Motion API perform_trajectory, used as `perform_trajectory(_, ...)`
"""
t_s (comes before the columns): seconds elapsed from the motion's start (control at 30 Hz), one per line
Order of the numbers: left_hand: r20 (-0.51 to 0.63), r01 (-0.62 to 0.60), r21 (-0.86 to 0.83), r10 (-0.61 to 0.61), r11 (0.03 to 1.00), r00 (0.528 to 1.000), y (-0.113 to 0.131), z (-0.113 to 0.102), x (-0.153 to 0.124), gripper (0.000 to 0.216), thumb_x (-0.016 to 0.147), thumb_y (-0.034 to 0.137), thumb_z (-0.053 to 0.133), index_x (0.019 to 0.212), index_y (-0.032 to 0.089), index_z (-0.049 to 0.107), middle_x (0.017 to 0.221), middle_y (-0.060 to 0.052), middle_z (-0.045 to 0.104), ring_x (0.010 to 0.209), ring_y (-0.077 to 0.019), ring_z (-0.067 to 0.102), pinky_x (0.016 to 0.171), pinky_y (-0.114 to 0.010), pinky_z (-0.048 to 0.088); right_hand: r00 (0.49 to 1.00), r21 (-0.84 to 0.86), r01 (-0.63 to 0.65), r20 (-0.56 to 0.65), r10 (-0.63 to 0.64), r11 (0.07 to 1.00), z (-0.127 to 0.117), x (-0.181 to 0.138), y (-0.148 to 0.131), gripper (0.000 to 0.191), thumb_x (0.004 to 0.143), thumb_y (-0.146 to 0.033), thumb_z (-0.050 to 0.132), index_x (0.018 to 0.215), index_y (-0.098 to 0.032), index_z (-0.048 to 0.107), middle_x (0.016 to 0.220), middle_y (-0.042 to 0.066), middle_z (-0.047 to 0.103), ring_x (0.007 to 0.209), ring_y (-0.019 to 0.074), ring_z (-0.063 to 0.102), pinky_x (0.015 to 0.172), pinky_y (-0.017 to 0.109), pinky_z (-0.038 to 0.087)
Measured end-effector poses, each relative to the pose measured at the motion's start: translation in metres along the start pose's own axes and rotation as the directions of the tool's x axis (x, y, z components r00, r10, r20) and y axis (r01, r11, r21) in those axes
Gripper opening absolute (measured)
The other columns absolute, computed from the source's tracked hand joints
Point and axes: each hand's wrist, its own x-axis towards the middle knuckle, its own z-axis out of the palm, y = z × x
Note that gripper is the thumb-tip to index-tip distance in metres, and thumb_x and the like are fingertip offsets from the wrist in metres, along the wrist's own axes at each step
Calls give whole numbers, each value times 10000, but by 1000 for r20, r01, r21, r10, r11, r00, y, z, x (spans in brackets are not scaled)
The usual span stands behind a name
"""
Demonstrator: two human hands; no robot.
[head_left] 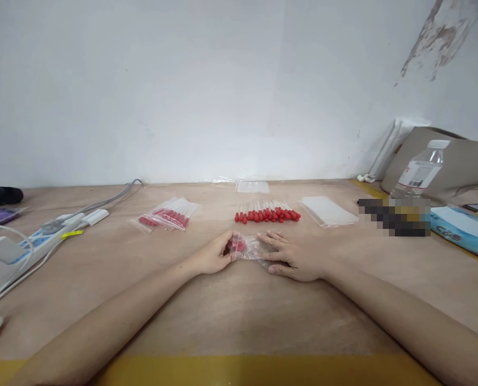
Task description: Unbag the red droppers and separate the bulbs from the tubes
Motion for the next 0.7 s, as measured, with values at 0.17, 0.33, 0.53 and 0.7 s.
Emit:
perform_trajectory(0.17, -56, 34, -51, -37, 998, 998, -10, -3, -1, 290, 790, 316, 544, 1026, 150, 520, 902, -53, 602, 749, -141, 560, 670, -268, 460, 1000, 6, 17, 11, -17, 1000, 0, 0, 1, 479, 869, -481, 374, 1327, -364, 297, 1469, 1, 52, 1330, 286, 70, 1067, 509, 125)
perform_trajectory(0.33, -141, 63, -210, -94, 976, 986, -20, -7, -4, 364, 754, 336, 596, 1040, 117, 553, 926, -98, 644, 783, -168, 607, 705, -299, 489, 1000, 33, 0, 19, -1, 999, 1, 1, 2, 495, 865, -494, 375, 1333, -368, 276, 1469, -18, 24, 1332, 291, 47, 1071, 502, 105)
perform_trajectory(0.53, -103, 97, -270, -129, 958, 986, -21, -21, -8, 372, 691, 326, 662, 991, 107, 632, 907, -100, 680, 807, -189, 636, 749, -304, 504, 999, 55, -27, 49, 24, 998, 0, 1, 2, 521, 861, -525, 352, 1343, -348, 267, 1467, -21, 19, 1334, 280, 41, 1079, 472, 74)
perform_trajectory(0.7, -48, 133, -260, -150, 956, 988, -20, -37, -10, 347, 666, 338, 675, 949, 137, 671, 864, -71, 697, 793, -193, 644, 744, -307, 516, 997, 59, -64, 48, 61, 996, -1, 1, 1, 531, 842, -550, 370, 1332, -361, 290, 1466, -17, 77, 1332, 293, 60, 1069, 489, 93)
